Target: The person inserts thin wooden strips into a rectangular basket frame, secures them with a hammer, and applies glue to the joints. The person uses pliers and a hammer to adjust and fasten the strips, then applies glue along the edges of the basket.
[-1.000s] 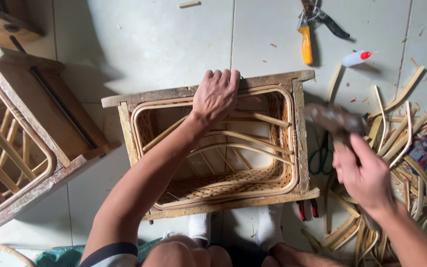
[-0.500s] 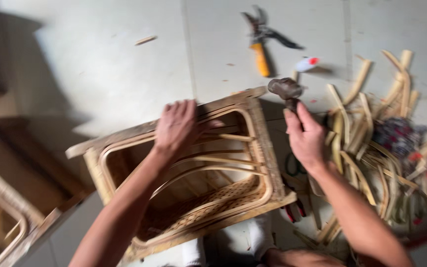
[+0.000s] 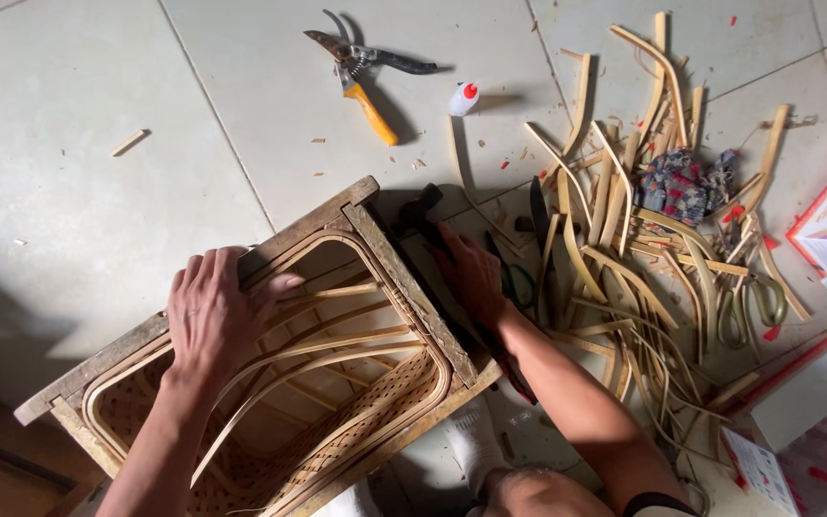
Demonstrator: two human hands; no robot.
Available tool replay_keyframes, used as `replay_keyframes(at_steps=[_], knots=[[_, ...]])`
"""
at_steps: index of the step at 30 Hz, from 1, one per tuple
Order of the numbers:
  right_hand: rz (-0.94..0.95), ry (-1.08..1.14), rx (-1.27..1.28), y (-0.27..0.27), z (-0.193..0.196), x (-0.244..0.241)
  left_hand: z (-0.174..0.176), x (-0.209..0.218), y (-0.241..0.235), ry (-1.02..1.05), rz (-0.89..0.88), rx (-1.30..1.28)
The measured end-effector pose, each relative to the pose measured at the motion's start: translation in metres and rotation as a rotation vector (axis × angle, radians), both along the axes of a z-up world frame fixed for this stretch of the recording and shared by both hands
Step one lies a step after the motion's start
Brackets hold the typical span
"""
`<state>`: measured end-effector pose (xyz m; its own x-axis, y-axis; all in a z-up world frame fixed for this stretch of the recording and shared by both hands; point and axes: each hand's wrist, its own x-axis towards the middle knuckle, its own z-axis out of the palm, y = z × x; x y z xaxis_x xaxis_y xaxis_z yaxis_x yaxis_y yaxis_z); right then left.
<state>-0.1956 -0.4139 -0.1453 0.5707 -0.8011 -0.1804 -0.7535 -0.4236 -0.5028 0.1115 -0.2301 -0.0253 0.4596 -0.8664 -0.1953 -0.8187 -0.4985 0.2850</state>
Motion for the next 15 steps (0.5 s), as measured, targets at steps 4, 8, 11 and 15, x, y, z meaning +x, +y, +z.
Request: replay_keyframes(at_steps=[4, 8, 11, 15], knots=[[0.043, -0.037, -0.098, 0.004, -0.018, -0.013, 0.02, -0.034, 0.04, -0.112, -0.175, -0.352], [0.175, -0.153, -0.243, -0.032, 0.009, -0.033, 0.013, -0.066, 0.063, -0.131, -0.281, -0.273], [-0.093, -0.007, -0.042, -0.104, 0.035, -0.066, -0.006, -0.07, 0.076, -0.058, -0.212, -0.158], [0.284, 0.316, -0.651, -0.209, 0.024, -0.103, -0.014, -0.068, 0.072, -0.051, -0.219, -0.163]])
